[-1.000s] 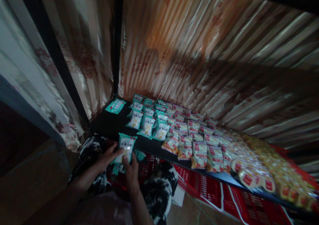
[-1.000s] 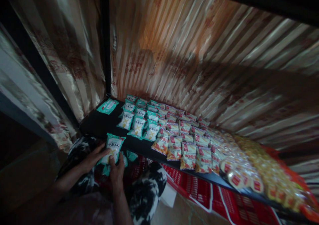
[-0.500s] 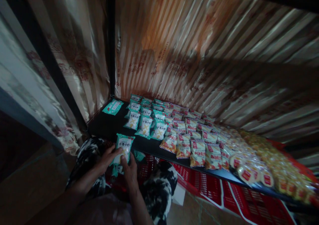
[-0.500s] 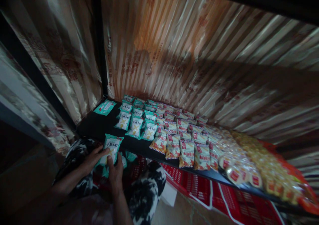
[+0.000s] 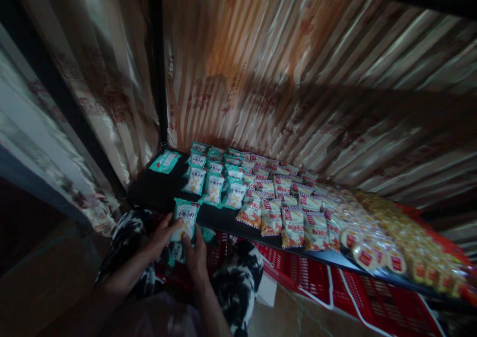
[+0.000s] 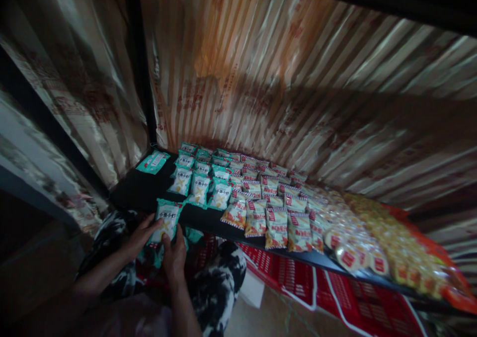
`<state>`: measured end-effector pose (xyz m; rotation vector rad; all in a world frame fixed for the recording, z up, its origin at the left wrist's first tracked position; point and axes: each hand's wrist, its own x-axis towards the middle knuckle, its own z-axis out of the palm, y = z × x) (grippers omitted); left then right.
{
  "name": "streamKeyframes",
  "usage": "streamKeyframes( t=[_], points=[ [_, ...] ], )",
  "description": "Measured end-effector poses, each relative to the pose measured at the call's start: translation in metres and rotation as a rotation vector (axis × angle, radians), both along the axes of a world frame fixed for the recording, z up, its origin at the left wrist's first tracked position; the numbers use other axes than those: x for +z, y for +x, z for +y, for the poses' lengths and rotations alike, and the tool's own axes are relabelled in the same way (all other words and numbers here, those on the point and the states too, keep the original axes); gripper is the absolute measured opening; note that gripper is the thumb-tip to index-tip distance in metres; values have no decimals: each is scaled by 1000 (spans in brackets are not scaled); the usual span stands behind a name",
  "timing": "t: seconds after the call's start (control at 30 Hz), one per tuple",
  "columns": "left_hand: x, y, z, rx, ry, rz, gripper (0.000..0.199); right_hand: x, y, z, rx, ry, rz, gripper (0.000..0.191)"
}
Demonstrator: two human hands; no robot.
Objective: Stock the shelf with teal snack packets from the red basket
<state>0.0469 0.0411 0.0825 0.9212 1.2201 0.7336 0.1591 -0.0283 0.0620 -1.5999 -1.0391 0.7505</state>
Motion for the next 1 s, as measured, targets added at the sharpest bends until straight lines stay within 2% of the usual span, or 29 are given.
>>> streamKeyframes(
  t=[0.1,0.2,0.4,0.7,1.0],
  points=[
    [0,4,1,11,4,-15,64,2,3,1,18,-20,-11,51],
    [2,6,2,0,28,-8,66,5,5,1,17,30,-17,49],
    [12,7,7,-35,100,7,62,8,6,5,-26,55,-51,48],
    [20,16,19,-22,211,29,64,8,14,21,-54,52,-179,49],
    [25,21,31,-58,264,27,55,12,22,36,-46,82,-231,47]
  ],
)
